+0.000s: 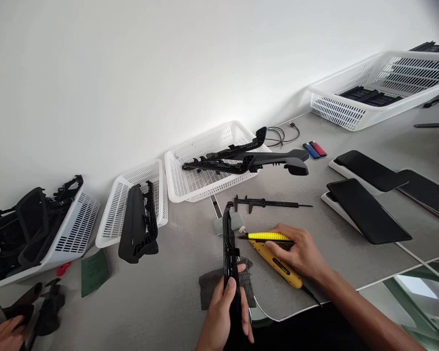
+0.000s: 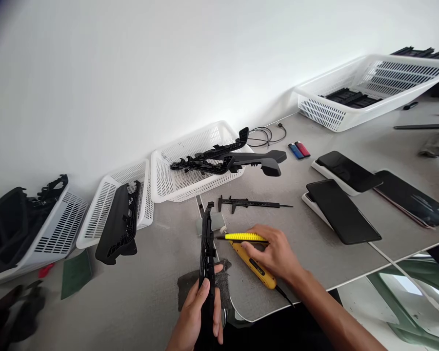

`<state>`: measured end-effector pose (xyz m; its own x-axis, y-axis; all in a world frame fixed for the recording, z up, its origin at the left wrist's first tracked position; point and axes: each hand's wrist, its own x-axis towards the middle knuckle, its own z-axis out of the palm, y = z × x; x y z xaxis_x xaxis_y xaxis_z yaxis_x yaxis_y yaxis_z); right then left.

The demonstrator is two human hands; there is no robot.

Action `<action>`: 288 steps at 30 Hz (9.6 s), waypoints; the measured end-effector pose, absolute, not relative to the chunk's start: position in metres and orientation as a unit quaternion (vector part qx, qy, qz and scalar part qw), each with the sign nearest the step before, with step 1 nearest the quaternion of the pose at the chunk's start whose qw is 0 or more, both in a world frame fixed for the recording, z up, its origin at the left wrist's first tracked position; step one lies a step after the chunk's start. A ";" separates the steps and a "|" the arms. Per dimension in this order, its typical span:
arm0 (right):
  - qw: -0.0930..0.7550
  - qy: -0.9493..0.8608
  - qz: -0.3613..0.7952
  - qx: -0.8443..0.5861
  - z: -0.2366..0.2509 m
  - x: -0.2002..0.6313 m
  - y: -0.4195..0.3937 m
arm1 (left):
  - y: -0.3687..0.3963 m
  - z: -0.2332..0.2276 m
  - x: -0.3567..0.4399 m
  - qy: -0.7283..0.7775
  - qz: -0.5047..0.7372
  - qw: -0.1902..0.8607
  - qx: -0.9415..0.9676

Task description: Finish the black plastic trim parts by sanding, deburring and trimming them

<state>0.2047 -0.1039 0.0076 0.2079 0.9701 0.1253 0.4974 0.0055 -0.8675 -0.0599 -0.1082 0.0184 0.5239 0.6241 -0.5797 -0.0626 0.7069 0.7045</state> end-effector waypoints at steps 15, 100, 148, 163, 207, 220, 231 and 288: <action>0.429 -0.511 0.267 -0.695 0.007 0.204 -0.103 | -0.108 0.019 -0.060 0.458 0.205 0.799 0.332; 0.436 -0.616 0.271 -0.597 0.001 0.205 -0.112 | -0.082 -0.001 -0.045 0.409 0.357 0.782 0.306; 0.455 -0.565 0.298 -0.620 0.007 0.207 -0.108 | -0.081 0.010 -0.040 0.421 0.355 0.779 0.300; 0.458 -0.553 0.295 -0.630 0.008 0.208 -0.106 | -0.080 0.011 -0.038 0.423 0.349 0.774 0.317; 0.467 -0.525 0.325 -0.633 0.005 0.209 -0.107 | -0.081 0.009 -0.036 0.420 0.354 0.766 0.336; 0.483 -0.510 0.315 -0.638 0.006 0.209 -0.108 | -0.081 0.010 -0.036 0.421 0.352 0.767 0.331; 0.469 -0.523 0.362 -0.613 0.000 0.209 -0.108 | -0.080 0.013 -0.036 0.424 0.347 0.766 0.336; 0.492 -0.491 0.335 -0.636 0.002 0.209 -0.108 | -0.080 0.012 -0.036 0.415 0.346 0.773 0.331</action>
<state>0.2093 -0.1077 0.0021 0.2929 0.9544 0.0570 0.2943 -0.0333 -0.9551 -0.0358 -0.0799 0.0122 0.4159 0.8101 -0.4133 -0.2594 0.5412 0.7999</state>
